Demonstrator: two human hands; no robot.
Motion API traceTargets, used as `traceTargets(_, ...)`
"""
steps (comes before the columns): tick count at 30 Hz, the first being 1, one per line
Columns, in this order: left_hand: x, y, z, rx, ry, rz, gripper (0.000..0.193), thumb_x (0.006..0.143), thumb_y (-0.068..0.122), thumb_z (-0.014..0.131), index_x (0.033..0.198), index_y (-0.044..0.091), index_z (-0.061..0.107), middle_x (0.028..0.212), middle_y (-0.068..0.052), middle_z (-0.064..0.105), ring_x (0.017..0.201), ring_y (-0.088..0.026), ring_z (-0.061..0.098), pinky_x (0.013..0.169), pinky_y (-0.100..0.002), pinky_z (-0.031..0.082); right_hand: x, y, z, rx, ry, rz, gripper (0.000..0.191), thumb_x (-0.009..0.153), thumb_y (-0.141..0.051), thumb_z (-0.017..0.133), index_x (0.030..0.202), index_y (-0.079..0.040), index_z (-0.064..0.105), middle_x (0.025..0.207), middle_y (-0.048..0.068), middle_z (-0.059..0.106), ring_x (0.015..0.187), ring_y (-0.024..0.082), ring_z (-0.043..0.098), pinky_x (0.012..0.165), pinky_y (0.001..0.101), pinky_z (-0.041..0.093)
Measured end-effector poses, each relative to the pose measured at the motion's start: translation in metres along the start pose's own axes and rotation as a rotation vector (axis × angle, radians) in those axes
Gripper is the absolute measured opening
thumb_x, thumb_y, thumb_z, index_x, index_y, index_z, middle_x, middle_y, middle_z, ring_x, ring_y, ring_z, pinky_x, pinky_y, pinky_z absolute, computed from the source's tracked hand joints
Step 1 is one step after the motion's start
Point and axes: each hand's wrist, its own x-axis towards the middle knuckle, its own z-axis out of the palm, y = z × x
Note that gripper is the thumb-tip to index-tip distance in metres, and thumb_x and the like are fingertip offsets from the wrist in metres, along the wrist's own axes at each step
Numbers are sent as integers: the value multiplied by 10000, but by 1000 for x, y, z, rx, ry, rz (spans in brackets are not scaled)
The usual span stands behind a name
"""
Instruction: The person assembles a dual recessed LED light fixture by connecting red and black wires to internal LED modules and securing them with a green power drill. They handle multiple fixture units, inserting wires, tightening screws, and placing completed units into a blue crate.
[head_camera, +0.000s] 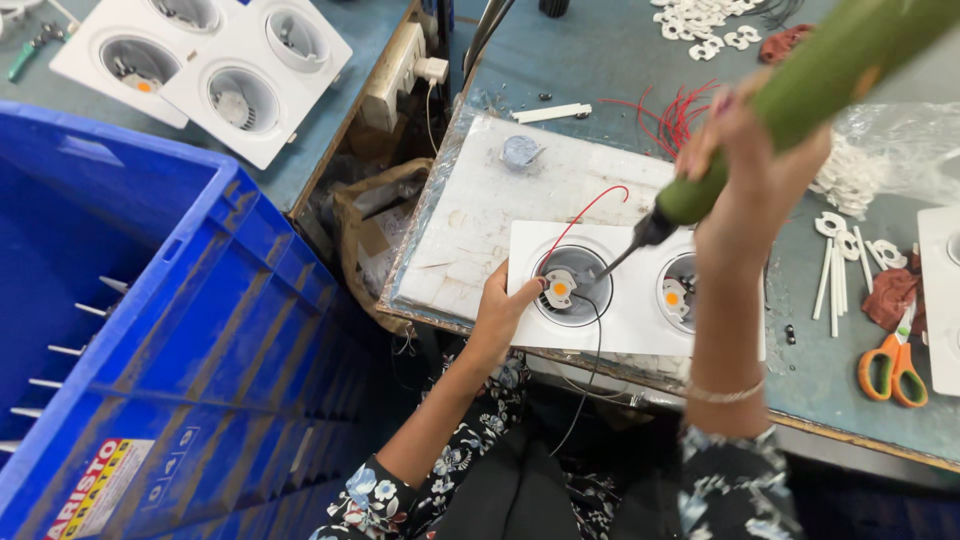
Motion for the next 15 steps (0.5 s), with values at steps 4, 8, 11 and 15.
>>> traceTargets(4, 13, 4, -7, 34, -2, -189, 456, 819, 68, 657, 1246, -76, 588, 1068, -136, 709, 913, -172, 701, 792, -297, 582, 62, -14, -3, -45, -69, 48, 199, 1052, -107, 689, 1013, -1, 525, 824, 89, 563, 596, 168, 550, 617, 319, 504)
traceTargets(8, 25, 0, -10, 48, -10, -241, 469, 771, 56, 651, 1218, -65, 579, 1021, -133, 700, 877, -174, 695, 760, -310, 588, 100, -9, -12, -127, -215, 64, 177, 1017, -160, 663, 980, -25, 554, 847, 69, 614, 781, 162, 648, 800, 320, 552)
traceTargets(11, 28, -6, -11, 59, -1, -198, 424, 773, 40, 651, 1176, -76, 590, 979, -134, 689, 842, -184, 683, 740, -311, 584, 86, -10, -36, -373, -233, -1, 209, 1090, -162, 692, 1161, -25, 551, 1057, 43, 601, 948, 103, 574, 859, 268, 492)
traceTargets(15, 25, -11, -11, 39, 24, -142, 364, 779, 28, 640, 1129, -70, 626, 946, -116, 681, 810, -167, 665, 702, -294, 566, 10, -15, -77, -929, -164, -93, 314, 1059, -212, 706, 1262, -15, 570, 1192, 67, 611, 1096, 135, 592, 920, 282, 502)
